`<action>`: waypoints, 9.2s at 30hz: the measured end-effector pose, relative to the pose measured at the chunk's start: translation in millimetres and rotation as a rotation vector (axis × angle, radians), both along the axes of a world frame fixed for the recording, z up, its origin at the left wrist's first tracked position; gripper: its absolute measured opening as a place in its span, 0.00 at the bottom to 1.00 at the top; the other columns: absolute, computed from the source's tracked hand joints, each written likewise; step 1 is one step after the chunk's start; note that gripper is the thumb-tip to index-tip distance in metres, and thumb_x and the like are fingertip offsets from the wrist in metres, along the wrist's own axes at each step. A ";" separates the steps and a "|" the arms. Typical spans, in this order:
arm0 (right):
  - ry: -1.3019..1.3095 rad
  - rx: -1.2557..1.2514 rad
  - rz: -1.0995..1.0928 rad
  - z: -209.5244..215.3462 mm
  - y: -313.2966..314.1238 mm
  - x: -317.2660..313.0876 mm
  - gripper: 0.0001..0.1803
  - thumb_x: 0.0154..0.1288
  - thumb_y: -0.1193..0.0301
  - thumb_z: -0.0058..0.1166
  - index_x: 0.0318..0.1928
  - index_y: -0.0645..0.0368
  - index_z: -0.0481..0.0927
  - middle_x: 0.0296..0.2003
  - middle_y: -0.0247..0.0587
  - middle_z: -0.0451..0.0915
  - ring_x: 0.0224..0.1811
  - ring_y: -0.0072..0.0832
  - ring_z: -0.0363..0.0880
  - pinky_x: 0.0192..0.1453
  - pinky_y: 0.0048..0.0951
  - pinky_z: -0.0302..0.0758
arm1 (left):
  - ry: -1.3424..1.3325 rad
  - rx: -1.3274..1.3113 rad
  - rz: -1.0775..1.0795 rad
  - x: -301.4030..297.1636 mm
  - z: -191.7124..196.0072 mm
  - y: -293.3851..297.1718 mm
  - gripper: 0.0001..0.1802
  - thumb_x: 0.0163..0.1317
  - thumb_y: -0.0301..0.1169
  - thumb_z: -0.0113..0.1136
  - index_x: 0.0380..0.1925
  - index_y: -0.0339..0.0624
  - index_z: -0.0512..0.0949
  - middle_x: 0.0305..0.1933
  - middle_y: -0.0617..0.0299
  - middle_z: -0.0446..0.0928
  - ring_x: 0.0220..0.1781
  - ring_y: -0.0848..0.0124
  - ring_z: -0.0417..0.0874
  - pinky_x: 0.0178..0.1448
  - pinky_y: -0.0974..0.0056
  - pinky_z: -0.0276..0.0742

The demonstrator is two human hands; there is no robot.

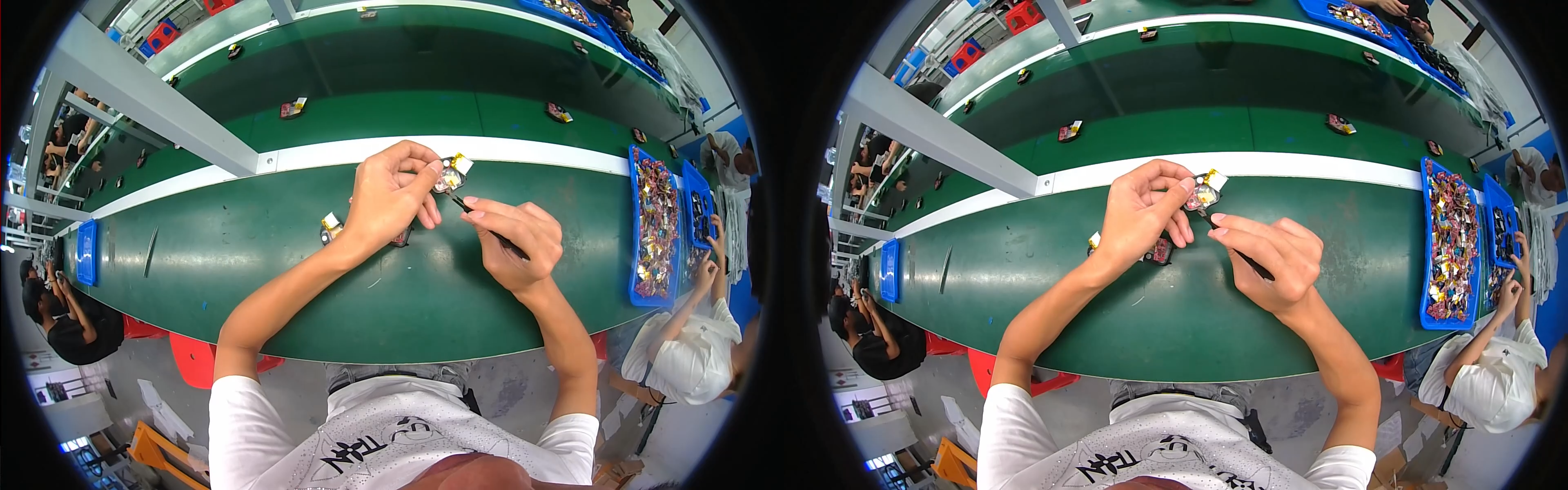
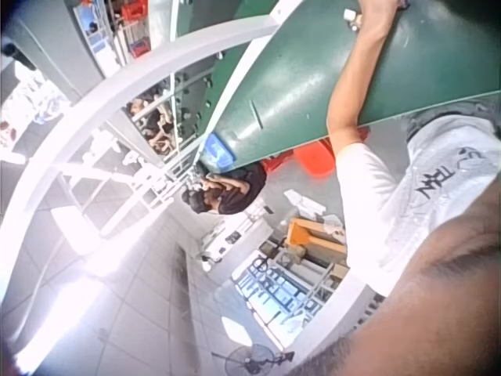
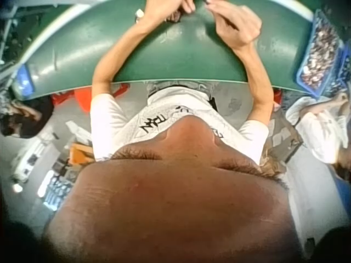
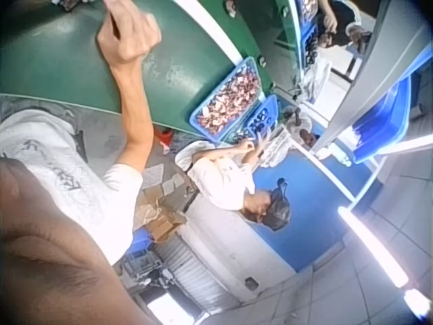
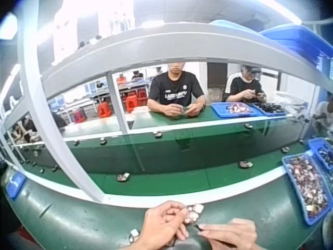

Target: Assembling small electronic components using tweezers on a factory production line.

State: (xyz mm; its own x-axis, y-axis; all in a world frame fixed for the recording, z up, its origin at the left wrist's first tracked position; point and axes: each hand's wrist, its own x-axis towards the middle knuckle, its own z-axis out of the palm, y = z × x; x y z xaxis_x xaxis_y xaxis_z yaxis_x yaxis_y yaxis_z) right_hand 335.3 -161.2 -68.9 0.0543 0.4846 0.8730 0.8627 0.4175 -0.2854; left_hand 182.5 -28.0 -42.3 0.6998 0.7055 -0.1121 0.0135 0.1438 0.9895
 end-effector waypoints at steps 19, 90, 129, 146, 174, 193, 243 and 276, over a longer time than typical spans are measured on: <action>1.541 -0.526 0.231 17.7 -6.4 -4.1 0.09 0.64 0.77 0.67 0.43 0.62 0.82 0.26 0.33 0.83 0.17 0.09 0.58 0.24 0.20 0.54 | -0.222 1.359 0.232 2.7 -17.0 -17.0 0.16 0.61 0.11 0.65 0.50 0.27 0.79 0.42 0.46 0.85 0.29 0.68 0.90 0.32 0.69 0.89; 1.338 -0.583 0.144 12.0 -1.8 2.7 0.12 0.60 0.75 0.72 0.42 0.64 0.84 0.30 0.38 0.87 0.21 0.09 0.71 0.21 0.14 0.58 | -0.124 0.745 0.128 0.4 -19.3 -15.6 0.11 0.70 0.21 0.63 0.49 0.26 0.81 0.36 0.51 0.87 0.27 0.72 0.87 0.25 0.72 0.82; 0.651 -0.278 0.046 1.7 -8.2 -0.5 0.08 0.55 0.80 0.75 0.34 0.62 0.88 0.34 0.37 0.90 0.15 0.09 0.66 0.19 0.15 0.58 | -0.039 0.052 -0.097 -0.7 -3.8 -6.1 0.12 0.74 0.26 0.59 0.47 0.24 0.82 0.30 0.51 0.84 0.22 0.71 0.85 0.22 0.70 0.80; 0.569 -0.247 0.036 1.3 -9.0 -2.0 0.09 0.53 0.80 0.76 0.35 0.60 0.88 0.33 0.35 0.90 0.13 0.10 0.63 0.18 0.17 0.56 | -0.035 0.121 -0.037 2.3 -1.9 -12.8 0.13 0.74 0.26 0.60 0.49 0.24 0.82 0.29 0.52 0.84 0.22 0.73 0.84 0.23 0.71 0.78; 0.254 -0.094 0.026 -5.8 -8.7 2.4 0.11 0.49 0.83 0.74 0.32 0.54 0.89 0.30 0.31 0.90 0.22 0.19 0.83 0.20 0.21 0.59 | 0.039 0.175 -0.032 12.5 -10.1 -18.9 0.12 0.67 0.22 0.66 0.48 0.25 0.82 0.26 0.58 0.84 0.21 0.78 0.81 0.25 0.72 0.77; 0.408 -0.066 0.007 -11.2 1.1 18.4 0.10 0.52 0.81 0.74 0.34 0.59 0.87 0.38 0.36 0.91 0.12 0.15 0.64 0.20 0.19 0.63 | 0.527 0.663 0.447 23.6 -39.5 156.7 0.13 0.65 0.28 0.64 0.45 0.28 0.83 0.36 0.46 0.87 0.29 0.61 0.90 0.36 0.60 0.85; 0.778 -0.372 0.039 -6.5 -4.3 6.1 0.06 0.56 0.81 0.73 0.35 0.66 0.88 0.33 0.34 0.88 0.17 0.07 0.62 0.21 0.16 0.56 | 0.218 0.437 -0.104 7.4 -5.9 -1.1 0.08 0.69 0.25 0.65 0.40 0.32 0.78 0.24 0.64 0.80 0.17 0.82 0.73 0.21 0.71 0.66; 1.198 -0.561 0.192 4.6 -2.3 7.8 0.10 0.60 0.78 0.72 0.40 0.64 0.83 0.27 0.33 0.85 0.20 0.08 0.69 0.22 0.14 0.56 | 0.069 0.650 -0.105 1.8 -11.4 -4.1 0.10 0.67 0.26 0.68 0.41 0.30 0.80 0.28 0.56 0.85 0.16 0.79 0.76 0.17 0.71 0.67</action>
